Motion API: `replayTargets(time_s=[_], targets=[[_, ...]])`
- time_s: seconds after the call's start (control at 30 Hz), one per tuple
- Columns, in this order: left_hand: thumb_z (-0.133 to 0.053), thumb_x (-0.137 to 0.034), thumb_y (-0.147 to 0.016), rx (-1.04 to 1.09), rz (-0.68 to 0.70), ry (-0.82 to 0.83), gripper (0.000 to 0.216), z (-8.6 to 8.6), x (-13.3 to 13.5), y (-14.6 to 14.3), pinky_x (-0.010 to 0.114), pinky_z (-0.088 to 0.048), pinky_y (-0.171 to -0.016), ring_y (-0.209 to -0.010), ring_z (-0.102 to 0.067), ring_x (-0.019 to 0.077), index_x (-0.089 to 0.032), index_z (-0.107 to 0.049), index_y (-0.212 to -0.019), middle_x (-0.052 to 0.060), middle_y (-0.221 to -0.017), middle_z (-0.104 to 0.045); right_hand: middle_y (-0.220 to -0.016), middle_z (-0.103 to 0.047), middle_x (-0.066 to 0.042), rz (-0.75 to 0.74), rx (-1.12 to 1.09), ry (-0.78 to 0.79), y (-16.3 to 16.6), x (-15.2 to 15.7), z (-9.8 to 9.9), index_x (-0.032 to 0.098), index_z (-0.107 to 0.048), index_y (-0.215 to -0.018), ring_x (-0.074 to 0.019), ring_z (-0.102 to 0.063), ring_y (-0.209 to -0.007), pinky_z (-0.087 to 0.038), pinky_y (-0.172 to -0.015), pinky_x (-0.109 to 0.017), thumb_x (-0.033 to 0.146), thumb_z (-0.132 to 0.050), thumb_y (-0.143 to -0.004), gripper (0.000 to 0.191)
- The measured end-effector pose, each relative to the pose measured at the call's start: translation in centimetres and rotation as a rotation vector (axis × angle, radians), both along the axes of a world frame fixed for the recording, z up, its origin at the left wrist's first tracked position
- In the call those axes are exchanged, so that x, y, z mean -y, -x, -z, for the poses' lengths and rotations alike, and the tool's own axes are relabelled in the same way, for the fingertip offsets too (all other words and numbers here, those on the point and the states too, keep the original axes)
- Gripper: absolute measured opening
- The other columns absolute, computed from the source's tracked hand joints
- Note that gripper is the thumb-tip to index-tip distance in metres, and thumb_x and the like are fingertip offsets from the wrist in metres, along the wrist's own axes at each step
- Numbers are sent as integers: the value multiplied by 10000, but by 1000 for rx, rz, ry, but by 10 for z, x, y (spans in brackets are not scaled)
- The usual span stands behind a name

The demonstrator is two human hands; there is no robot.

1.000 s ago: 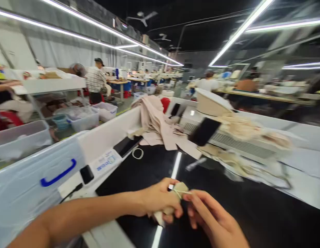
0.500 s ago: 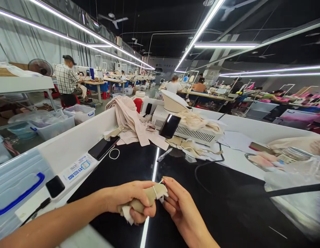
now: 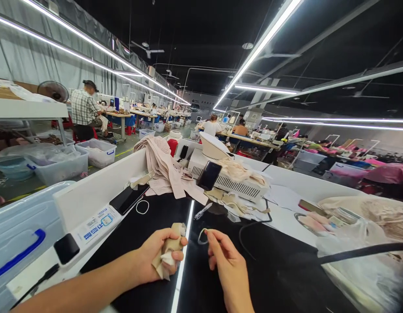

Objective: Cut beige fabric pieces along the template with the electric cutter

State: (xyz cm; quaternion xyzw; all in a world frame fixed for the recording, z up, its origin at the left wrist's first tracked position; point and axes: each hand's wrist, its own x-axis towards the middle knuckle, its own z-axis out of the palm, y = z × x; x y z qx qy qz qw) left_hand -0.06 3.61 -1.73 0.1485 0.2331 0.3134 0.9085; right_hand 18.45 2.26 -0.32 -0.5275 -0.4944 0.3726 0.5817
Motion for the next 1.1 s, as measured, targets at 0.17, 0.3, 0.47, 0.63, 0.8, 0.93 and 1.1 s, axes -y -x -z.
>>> replayTargets(time_s=[0.17,0.3,0.47,0.63,0.8,0.93,1.1], targets=[[-478,-250,-865,-18,-63,95,197,-2,2,-7,127,-334,-357,-380,-433,81,-110,-615,-870,42,-555,-558,-851,-665,-50,-77,274,-157,19,-17,-26,218,-781,-813,-153,-520,-591,-416,-507,-280,508,-723,-772,299],[-534,-227,-848,-9,-110,137,180,-5,6,-11,174,-453,-440,-482,-576,134,-100,-625,-936,64,-615,-611,-780,-712,-44,-176,428,-263,51,-46,-53,222,-785,-825,-198,-586,-695,-466,-654,-310,438,-653,-836,253],[-585,-207,-840,-15,-171,167,92,-5,9,-13,267,-543,-545,-575,-663,194,-121,-601,-870,75,-679,-655,-805,-746,-11,-361,558,-310,107,-69,-59,212,-761,-1073,-147,-569,-605,-471,-612,-273,292,-630,-852,269],[-557,-220,-899,-36,-240,163,144,-2,9,-13,339,-594,-666,-567,-667,187,-119,-594,-803,58,-649,-655,-934,-748,-17,-433,635,-389,109,-53,-54,248,-733,-1133,-148,-628,-732,-514,-679,-264,204,-614,-883,280],[-564,-154,-879,-38,-227,118,98,-5,12,-11,369,-595,-689,-538,-653,183,-97,-616,-818,72,-667,-682,-967,-732,-43,-352,699,-463,57,-14,-45,243,-749,-990,-186,-665,-917,-539,-816,-313,155,-548,-935,226],[-537,-123,-882,-22,-205,94,102,-9,16,-7,386,-582,-814,-655,-711,200,-87,-628,-909,87,-759,-719,-948,-728,-50,-296,762,-508,19,13,-32,244,-724,-1041,-186,-675,-885,-567,-780,-315,143,-527,-948,240],[-555,-120,-870,-3,-165,107,192,-10,18,-2,427,-548,-914,-926,-740,267,-84,-605,-1053,133,-1010,-744,-985,-732,-29,-279,817,-557,-3,29,-20,282,-704,-1071,-177,-669,-892,-572,-797,-319,144,-507,-975,259]])
